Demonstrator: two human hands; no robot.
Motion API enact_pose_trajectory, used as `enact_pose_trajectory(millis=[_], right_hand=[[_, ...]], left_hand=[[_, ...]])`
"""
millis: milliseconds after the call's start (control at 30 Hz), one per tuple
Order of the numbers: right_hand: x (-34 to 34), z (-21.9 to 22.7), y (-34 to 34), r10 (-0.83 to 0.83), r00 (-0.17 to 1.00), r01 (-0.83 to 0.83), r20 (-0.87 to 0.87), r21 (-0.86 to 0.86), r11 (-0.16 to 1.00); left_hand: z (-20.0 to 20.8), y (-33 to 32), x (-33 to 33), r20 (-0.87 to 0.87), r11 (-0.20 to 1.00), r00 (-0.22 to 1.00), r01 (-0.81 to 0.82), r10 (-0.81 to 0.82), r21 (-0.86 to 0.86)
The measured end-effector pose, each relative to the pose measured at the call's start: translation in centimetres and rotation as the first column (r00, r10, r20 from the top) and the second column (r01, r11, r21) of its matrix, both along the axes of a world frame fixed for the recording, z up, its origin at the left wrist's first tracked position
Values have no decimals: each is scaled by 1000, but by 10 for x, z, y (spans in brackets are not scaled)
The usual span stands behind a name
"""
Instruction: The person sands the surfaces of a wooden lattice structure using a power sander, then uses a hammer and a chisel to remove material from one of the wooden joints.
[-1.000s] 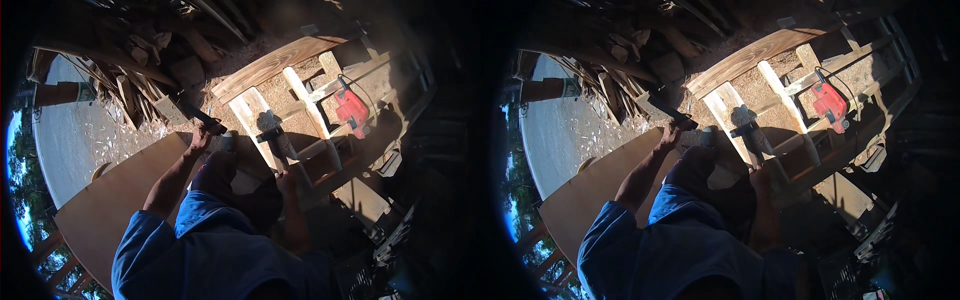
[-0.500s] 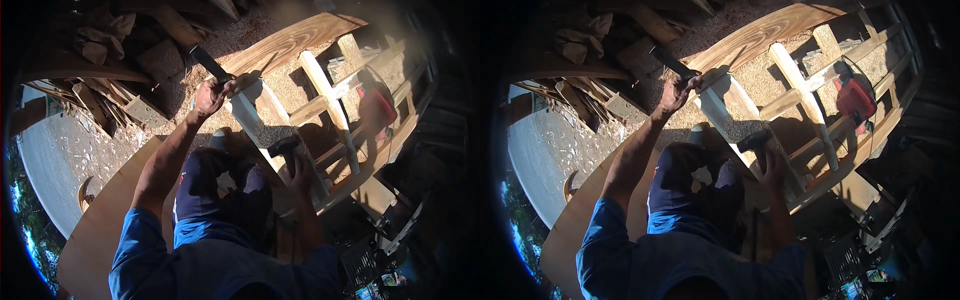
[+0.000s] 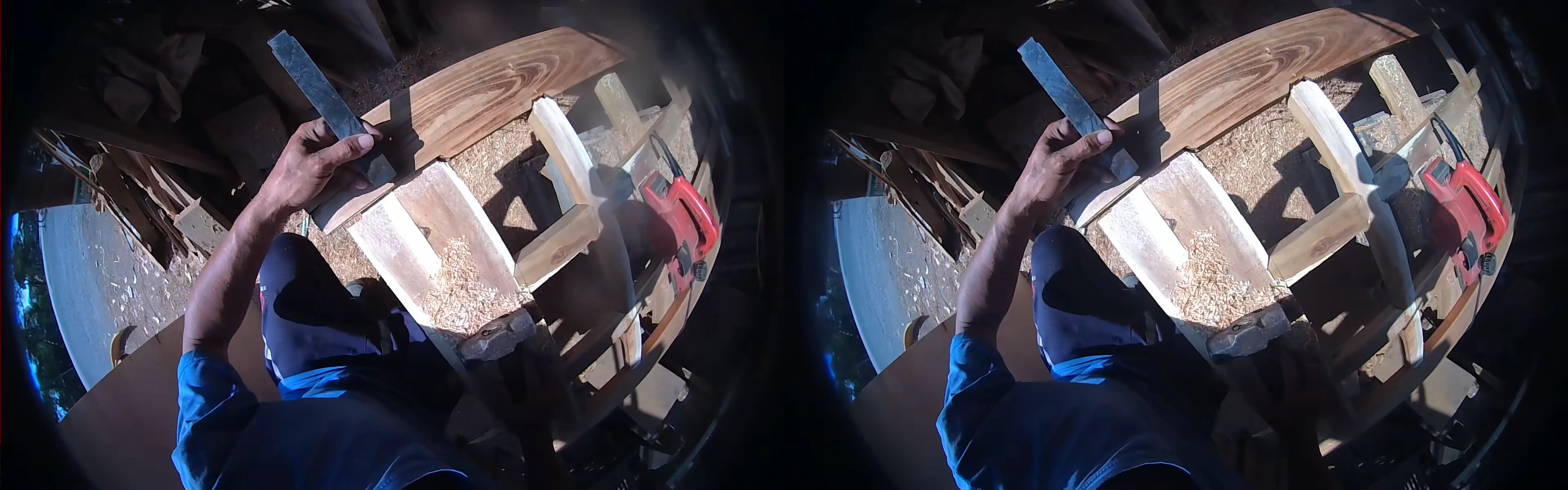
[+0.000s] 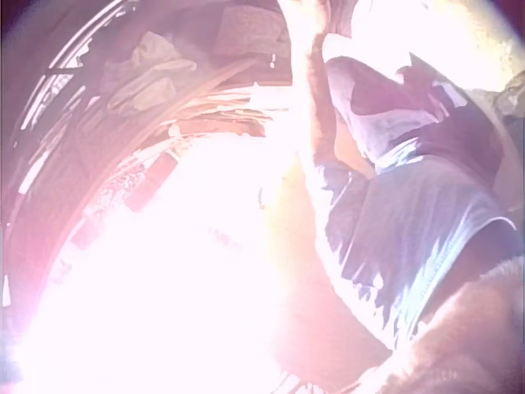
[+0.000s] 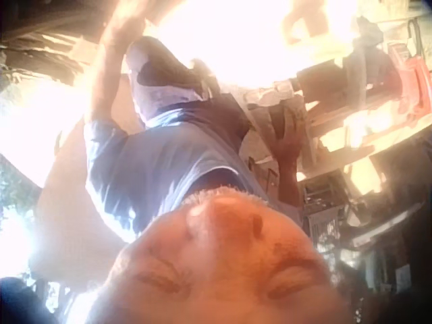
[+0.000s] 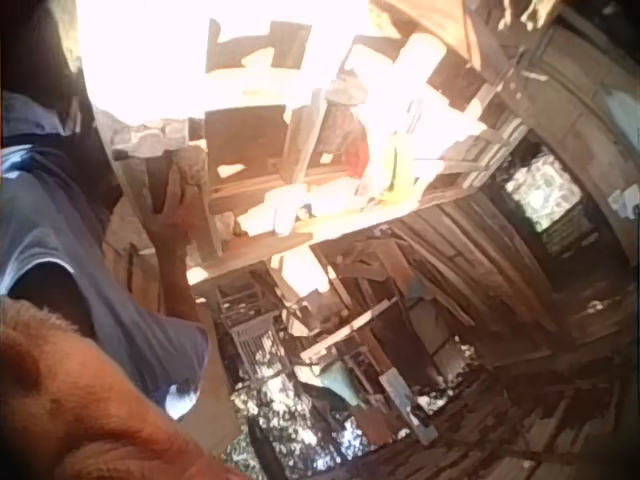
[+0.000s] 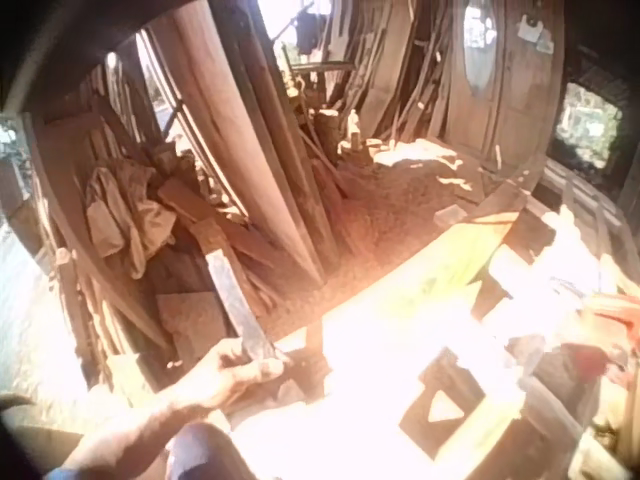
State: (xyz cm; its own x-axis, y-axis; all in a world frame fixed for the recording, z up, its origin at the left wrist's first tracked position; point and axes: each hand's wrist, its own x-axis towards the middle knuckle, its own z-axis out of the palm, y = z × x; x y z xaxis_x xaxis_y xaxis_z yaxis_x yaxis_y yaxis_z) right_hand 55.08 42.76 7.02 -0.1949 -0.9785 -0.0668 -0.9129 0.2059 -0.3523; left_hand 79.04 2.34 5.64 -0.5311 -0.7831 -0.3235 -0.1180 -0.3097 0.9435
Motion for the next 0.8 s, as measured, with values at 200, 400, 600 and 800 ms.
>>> enact_pose_trajectory(millis=[200, 400, 600, 800], right_hand=[[1, 7, 4, 20, 999, -21, 34, 55, 998], [8, 22, 8, -62, 991, 49, 122, 108, 993], [5, 19, 14, 53, 999, -53, 11, 12, 999], [9, 36, -6, 121, 992, -120, 38, -16, 993]], left_hand=[[3, 0, 19, -94, 995, 991, 95, -96, -21], [27, 5, 20, -263, 985, 952, 135, -159, -106], [52, 20, 15, 98, 899, 966, 258, -239, -354], [15, 8, 2, 129, 856, 948, 319, -291, -407]])
